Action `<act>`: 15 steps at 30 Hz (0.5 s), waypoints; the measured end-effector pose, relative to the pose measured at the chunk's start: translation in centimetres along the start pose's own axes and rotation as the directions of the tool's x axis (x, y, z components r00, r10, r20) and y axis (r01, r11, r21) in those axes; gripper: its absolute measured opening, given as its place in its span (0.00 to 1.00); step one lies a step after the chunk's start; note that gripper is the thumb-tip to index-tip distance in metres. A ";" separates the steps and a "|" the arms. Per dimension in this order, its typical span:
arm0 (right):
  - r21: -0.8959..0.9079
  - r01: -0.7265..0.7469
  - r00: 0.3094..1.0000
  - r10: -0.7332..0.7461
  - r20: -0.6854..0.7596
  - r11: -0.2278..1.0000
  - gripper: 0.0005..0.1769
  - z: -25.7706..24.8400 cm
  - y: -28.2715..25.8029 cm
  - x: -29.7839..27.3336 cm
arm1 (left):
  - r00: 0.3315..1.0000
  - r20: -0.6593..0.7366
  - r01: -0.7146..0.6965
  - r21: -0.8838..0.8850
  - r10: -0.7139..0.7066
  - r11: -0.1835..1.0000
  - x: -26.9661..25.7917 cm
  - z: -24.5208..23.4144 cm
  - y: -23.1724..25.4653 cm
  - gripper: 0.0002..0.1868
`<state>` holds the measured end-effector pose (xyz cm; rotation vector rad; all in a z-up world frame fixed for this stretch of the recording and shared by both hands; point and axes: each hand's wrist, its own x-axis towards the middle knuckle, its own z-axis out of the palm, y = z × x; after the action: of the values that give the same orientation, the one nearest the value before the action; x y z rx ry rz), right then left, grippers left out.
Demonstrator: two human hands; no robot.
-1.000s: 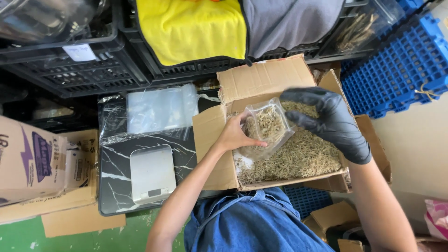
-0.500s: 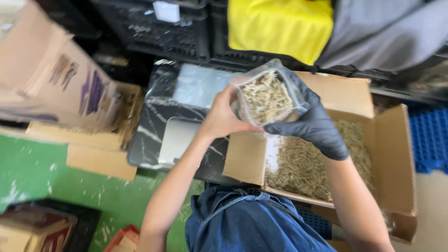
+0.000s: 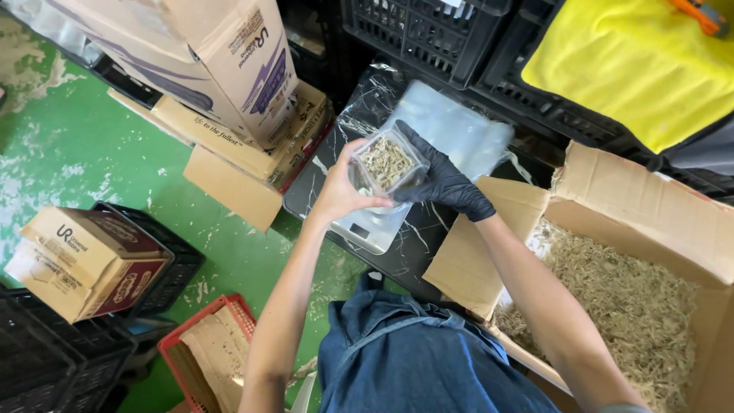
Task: The person transfers dried herbs from a large box into smaller plastic containers by hand, weighs the containers on a digital scale, and then places the herbs into plastic bags.
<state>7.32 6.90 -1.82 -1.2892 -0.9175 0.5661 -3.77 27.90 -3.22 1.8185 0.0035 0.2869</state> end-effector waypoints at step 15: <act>-0.132 0.006 1.000 -0.006 -0.005 0.991 0.67 -0.3 -0.3 -1.0 | 0.993 0.116 -0.035 -0.014 0.036 0.999 -1.3 -2.3 0.2 0.70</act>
<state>7.00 5.90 -1.81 -1.4054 -0.9670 0.5038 -5.51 29.83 -2.71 1.8223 -0.1121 0.2058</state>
